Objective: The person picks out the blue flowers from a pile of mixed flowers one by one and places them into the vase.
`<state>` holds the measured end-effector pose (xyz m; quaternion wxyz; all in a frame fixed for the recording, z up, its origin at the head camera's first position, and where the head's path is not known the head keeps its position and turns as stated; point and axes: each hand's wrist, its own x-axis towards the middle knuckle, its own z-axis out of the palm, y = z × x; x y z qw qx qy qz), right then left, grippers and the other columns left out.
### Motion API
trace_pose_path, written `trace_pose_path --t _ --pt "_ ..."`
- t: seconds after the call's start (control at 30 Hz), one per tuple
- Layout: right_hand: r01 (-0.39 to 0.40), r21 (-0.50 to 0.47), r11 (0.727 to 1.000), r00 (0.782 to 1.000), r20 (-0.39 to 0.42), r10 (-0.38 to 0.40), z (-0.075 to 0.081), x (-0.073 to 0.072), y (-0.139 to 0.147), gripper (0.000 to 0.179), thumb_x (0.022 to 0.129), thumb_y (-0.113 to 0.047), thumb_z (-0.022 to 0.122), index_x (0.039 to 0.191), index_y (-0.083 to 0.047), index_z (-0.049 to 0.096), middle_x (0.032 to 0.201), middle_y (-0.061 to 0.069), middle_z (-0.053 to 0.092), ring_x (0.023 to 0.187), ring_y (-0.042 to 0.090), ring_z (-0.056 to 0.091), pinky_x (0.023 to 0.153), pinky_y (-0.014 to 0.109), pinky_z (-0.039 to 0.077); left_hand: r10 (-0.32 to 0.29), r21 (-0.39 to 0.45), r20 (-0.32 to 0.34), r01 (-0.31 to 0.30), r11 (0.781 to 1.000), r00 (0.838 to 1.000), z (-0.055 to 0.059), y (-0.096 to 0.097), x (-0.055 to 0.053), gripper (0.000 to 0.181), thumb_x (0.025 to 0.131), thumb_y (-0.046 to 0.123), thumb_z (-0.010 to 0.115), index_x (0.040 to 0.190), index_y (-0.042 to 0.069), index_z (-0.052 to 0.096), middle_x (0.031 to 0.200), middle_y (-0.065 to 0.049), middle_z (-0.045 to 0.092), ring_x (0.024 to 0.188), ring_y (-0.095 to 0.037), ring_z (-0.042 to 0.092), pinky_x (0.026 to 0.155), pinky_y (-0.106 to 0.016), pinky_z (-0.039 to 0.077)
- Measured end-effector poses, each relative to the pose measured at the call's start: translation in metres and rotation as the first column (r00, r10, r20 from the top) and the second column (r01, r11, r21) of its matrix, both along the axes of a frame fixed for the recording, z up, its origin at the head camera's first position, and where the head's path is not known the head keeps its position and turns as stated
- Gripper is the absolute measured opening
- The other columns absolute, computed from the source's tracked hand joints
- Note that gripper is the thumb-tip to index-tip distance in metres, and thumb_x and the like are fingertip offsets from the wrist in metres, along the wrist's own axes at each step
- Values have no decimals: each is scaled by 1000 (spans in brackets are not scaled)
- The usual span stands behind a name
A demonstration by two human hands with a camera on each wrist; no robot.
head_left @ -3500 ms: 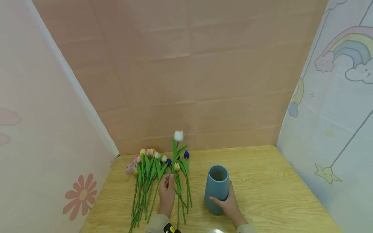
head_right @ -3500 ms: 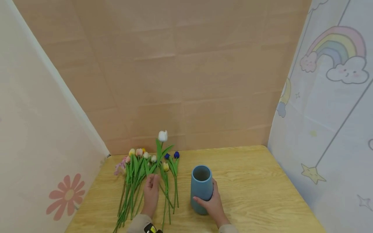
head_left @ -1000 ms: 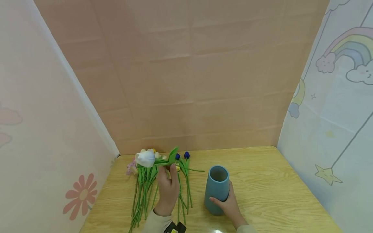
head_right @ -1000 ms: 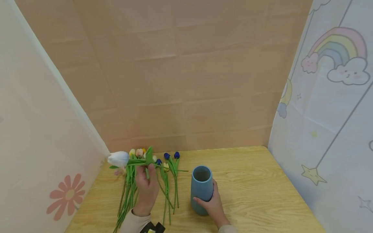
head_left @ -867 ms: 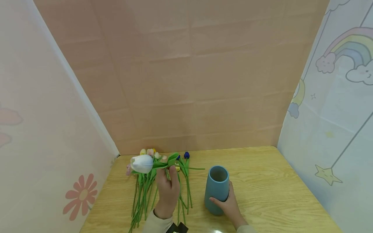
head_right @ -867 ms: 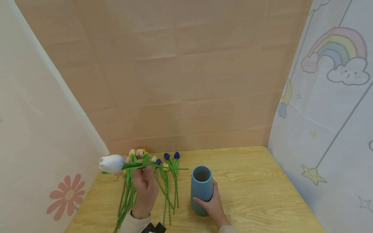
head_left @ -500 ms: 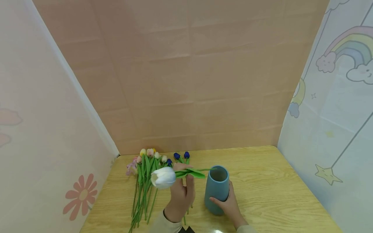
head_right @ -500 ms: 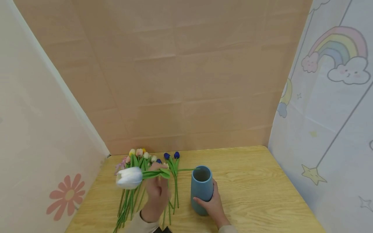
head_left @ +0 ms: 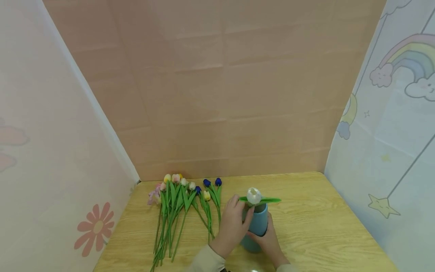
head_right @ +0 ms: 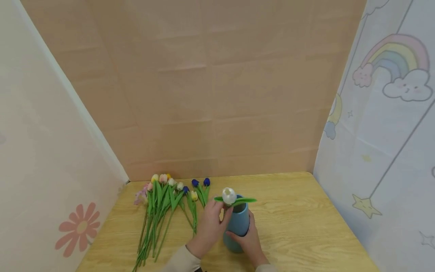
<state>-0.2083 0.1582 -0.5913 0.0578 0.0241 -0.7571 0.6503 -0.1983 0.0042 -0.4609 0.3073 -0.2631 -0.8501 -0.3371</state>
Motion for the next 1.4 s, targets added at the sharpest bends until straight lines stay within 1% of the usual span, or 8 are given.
trace_pose_path --t 0.1,0.2,0.5,0.8,0.97,1.13,1.27,1.4 --pt "6 16 1000 1000 21 -6 -1 1 -1 92 76 -13 81 147 -17 22 137 15 45 119 35 49 92 49 44 23 -12 124 -22 1000 992 -9 1 -1 18 97 29 57 100 12 63 88 2 50 74 -2 38 64 -15 36" --pt "8 17 1000 1000 25 -8 1 2 -1 92 76 -14 82 146 -17 23 136 15 46 119 35 48 92 50 44 10 18 188 -13 1000 982 -12 -1 0 25 97 30 56 114 12 59 91 0 52 78 -3 41 68 -17 37" --pt "-2 6 1000 1000 5 2 3 2 -1 90 75 -11 83 144 -17 26 133 12 48 115 29 50 89 41 43 -54 73 203 39 997 978 -14 -9 0 26 96 22 56 120 11 54 95 2 51 76 -4 42 65 -17 38" --pt "22 29 999 1000 8 -22 5 1 -1 92 74 -14 84 145 -17 25 137 14 46 124 36 46 96 54 41 30 190 245 -79 979 969 -11 -48 -21 21 97 9 54 118 7 55 95 -1 52 72 -9 45 58 -19 41" --pt "11 24 1000 1000 14 -11 6 2 0 92 75 -14 83 146 -19 24 138 14 44 125 39 45 95 58 41 102 246 362 -201 948 927 -18 -77 -34 18 99 8 51 116 10 56 93 -1 54 70 -6 46 55 -22 42" --pt "9 24 1000 1000 2 -9 6 2 1 92 75 -13 83 146 -19 24 138 15 44 125 39 46 96 59 40 149 244 485 -297 923 862 -34 -96 -39 14 100 9 49 111 12 57 87 0 55 60 -8 45 50 -24 40" --pt "15 25 1000 1000 3 -15 5 2 1 92 74 -13 83 145 -19 25 137 14 45 124 39 46 95 58 41 190 181 555 -340 923 810 -52 -104 -36 16 99 10 48 111 10 58 82 -1 55 54 -9 44 46 -25 38" --pt "15 29 999 1000 16 -16 5 2 1 93 75 -14 83 146 -20 24 138 14 44 125 39 46 96 60 40 230 99 599 -355 929 767 -80 -107 -32 15 98 10 50 110 6 59 76 -2 58 47 -9 43 43 -25 36"
